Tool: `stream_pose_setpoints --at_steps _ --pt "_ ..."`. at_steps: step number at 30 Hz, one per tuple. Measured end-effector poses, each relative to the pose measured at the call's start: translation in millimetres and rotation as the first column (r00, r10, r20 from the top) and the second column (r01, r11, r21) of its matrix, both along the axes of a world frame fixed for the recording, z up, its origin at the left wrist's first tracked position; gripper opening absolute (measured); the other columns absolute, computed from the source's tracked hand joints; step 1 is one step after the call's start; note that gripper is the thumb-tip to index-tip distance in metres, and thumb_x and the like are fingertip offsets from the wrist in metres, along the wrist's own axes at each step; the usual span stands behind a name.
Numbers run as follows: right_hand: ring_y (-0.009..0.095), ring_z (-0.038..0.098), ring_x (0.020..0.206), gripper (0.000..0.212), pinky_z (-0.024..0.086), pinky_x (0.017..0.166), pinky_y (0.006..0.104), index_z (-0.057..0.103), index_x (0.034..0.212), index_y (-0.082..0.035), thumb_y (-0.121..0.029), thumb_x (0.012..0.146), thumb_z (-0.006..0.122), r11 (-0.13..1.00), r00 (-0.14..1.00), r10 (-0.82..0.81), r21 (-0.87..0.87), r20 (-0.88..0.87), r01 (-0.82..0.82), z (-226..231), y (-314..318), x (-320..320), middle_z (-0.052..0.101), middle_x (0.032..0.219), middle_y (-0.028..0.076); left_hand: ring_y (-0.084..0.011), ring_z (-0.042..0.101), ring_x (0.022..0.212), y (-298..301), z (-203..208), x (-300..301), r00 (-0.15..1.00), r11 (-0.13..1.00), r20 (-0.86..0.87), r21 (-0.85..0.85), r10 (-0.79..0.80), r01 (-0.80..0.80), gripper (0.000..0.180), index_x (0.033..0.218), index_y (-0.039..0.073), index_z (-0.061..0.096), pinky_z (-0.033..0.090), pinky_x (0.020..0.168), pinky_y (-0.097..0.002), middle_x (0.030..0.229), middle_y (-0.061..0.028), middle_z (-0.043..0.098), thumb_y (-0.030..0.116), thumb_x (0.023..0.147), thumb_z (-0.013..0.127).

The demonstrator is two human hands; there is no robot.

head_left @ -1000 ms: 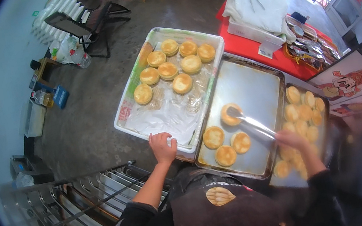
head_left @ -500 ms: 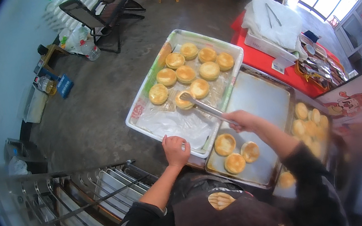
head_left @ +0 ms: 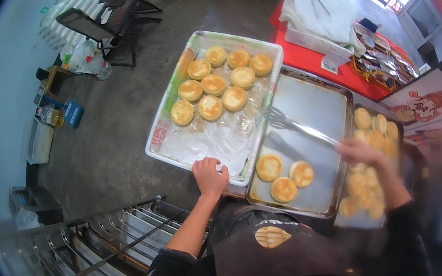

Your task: The person transfers baked buns from a metal tray into a plastic container using tongs, then moves them into a basket. The person then flattens a dough sheet on a countertop, runs it through a dough sheeter, and spreads a yellow mixture onto the flattened dough using a spatula.

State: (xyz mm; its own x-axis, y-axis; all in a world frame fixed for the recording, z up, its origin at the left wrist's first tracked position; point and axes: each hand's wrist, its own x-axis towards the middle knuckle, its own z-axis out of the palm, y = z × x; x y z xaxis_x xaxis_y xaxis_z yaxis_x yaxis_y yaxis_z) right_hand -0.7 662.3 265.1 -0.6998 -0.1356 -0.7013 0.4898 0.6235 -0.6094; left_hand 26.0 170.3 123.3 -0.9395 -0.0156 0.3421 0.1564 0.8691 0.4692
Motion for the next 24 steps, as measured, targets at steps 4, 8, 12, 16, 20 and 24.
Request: stream_pose_setpoints --at_steps 4,8,12,16,20,24 --pt "0.012 0.062 0.07 0.048 0.051 0.061 0.0303 0.073 0.107 -0.008 -0.054 0.098 0.063 0.979 0.985 0.167 0.116 0.035 -0.17 7.1 57.3 7.6 0.065 0.078 0.001 -0.0332 0.064 0.093 0.0 11.8 -38.8 0.992 0.996 0.118 0.074 0.039 -0.048 0.017 0.09 0.007 0.067 0.046 0.091 -0.0459 0.096 -0.0108 0.067 0.02 0.08 0.071" --pt "0.016 0.064 0.073 0.05 0.053 0.067 0.0334 0.075 0.106 -0.009 -0.057 0.096 0.064 0.863 0.879 0.462 0.165 0.122 -0.477 -27.5 44.6 -23.4 0.066 0.079 0.002 -0.0342 0.065 0.093 4.1 17.0 -52.3 0.985 0.986 0.14 0.114 0.103 -0.12 0.017 0.092 0.007 0.068 0.048 0.086 -0.046 0.099 -0.0118 0.068 0.021 0.083 0.071" --pt "0.02 0.064 0.079 0.054 0.053 0.071 0.0363 0.075 0.104 -0.009 -0.06 0.095 0.062 0.853 0.843 0.501 0.054 0.195 -0.52 -70.3 4.0 -43.4 0.067 0.08 0.006 -0.0326 0.063 0.097 3.2 18.9 -19.3 0.993 0.987 0.03 0.103 0.117 -0.12 0.017 0.093 0.008 0.066 0.046 0.089 -0.0454 0.098 -0.0102 0.067 0.019 0.081 0.071" --pt "0.02 0.062 0.079 0.051 0.052 0.068 0.0366 0.074 0.1 -0.007 -0.056 0.096 0.063 0.801 0.796 0.589 0.029 0.142 -0.598 -85.6 -16.0 -51.2 0.067 0.08 0.007 -0.0327 0.061 0.102 -8.8 20.9 26.2 0.983 0.983 -0.05 0.071 0.174 -0.171 0.022 0.098 0.009 0.064 0.045 0.094 -0.0455 0.102 -0.0097 0.066 0.016 0.078 0.072" --pt "0.014 0.058 0.068 0.041 0.049 0.061 0.0312 0.072 0.091 -0.008 -0.047 0.098 0.064 0.84 0.837 0.542 -0.087 0.07 -0.536 -58.2 20.2 -41.7 0.064 0.074 0.001 -0.0364 0.059 0.108 -20.5 17.4 55.3 0.985 0.986 -0.084 0.084 0.15 -0.143 0.027 0.103 0.006 0.064 0.044 0.099 -0.0468 0.112 -0.0136 0.066 0.012 0.077 0.071" --pt "0.008 0.053 0.06 0.038 0.044 0.054 0.025 0.065 0.077 -0.012 -0.044 0.099 0.066 0.972 0.966 0.234 -0.041 0.111 -0.231 -23.7 48.0 -18.1 0.057 0.066 -0.004 -0.0384 0.056 0.112 -20.3 6.4 62.8 0.979 0.977 -0.122 0.156 0.162 -0.143 0.031 0.107 0.005 0.064 0.043 0.101 -0.0481 0.118 -0.0162 0.063 0.01 0.078 0.07"
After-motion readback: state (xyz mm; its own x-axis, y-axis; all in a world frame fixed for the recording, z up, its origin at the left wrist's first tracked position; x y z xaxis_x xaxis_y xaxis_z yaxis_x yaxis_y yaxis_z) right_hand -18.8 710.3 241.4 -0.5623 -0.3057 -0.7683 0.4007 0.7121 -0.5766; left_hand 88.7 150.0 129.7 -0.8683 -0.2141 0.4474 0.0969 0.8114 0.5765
